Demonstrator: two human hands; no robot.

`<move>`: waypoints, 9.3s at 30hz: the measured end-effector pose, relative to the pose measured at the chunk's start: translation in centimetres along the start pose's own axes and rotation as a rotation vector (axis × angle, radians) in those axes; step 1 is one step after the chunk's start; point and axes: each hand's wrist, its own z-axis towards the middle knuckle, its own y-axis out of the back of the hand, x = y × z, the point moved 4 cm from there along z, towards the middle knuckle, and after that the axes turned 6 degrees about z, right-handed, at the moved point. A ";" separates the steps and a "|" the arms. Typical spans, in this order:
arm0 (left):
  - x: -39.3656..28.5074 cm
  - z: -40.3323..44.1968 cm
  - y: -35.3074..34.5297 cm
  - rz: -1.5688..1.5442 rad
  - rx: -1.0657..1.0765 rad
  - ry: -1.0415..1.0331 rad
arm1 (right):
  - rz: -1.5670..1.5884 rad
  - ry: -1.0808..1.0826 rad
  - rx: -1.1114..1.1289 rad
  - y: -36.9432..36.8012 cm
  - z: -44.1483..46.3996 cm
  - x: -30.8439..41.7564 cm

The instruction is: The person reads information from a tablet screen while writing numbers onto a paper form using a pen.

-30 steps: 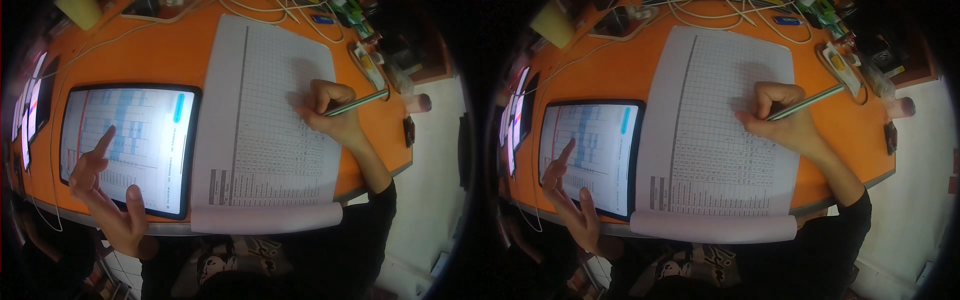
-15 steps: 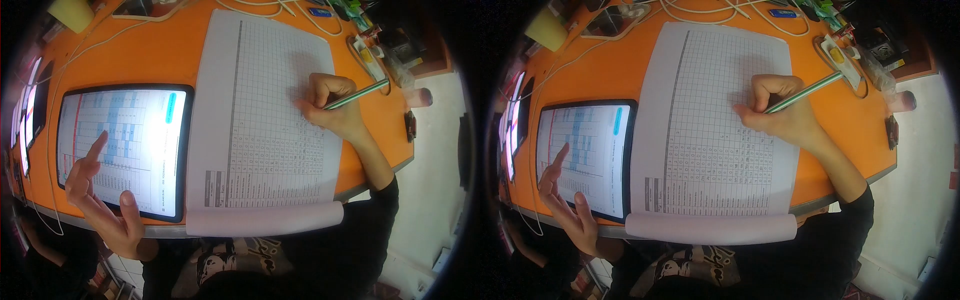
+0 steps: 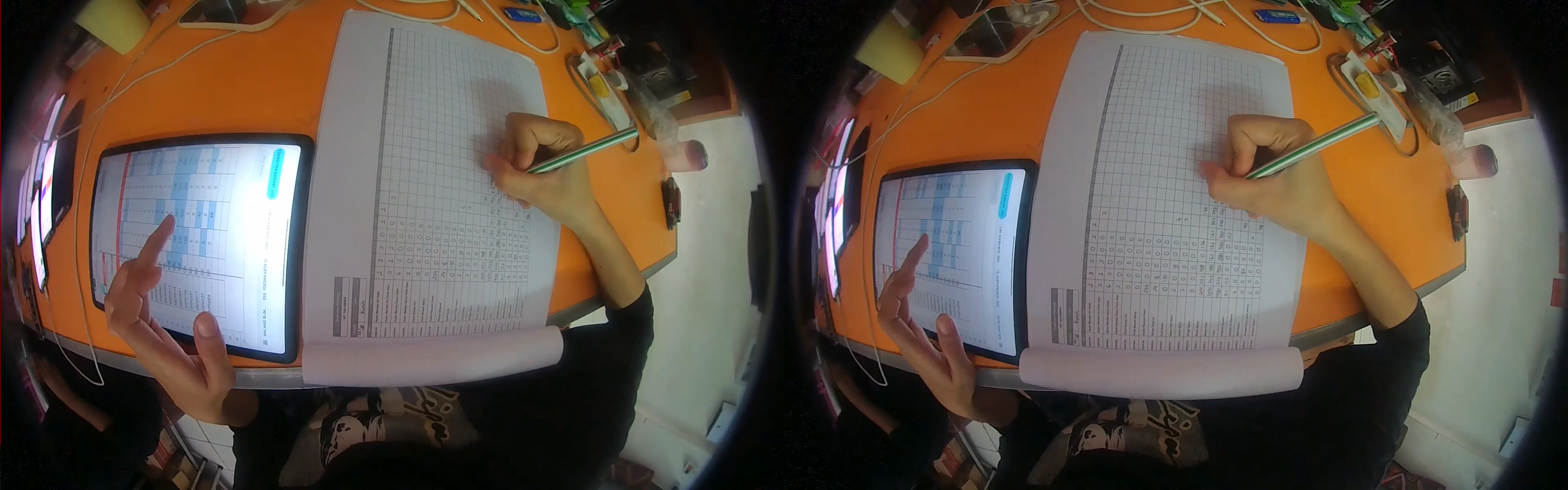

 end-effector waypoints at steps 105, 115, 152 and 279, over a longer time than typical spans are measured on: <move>-0.2 0.3 0.6 0.233 -0.015 0.153 | 0.121 0.112 -0.016 -0.5 0.2 -0.1; 0.2 0.3 1.0 0.269 -0.029 0.270 | 0.127 0.108 0.003 -1.7 1.2 1.1; 1.1 -0.4 0.7 0.159 -0.107 0.323 | 0.137 0.203 0.043 -2.3 1.8 0.6; 0.8 -0.2 0.8 0.073 -0.178 0.266 | -0.133 0.337 0.028 -3.2 1.7 1.5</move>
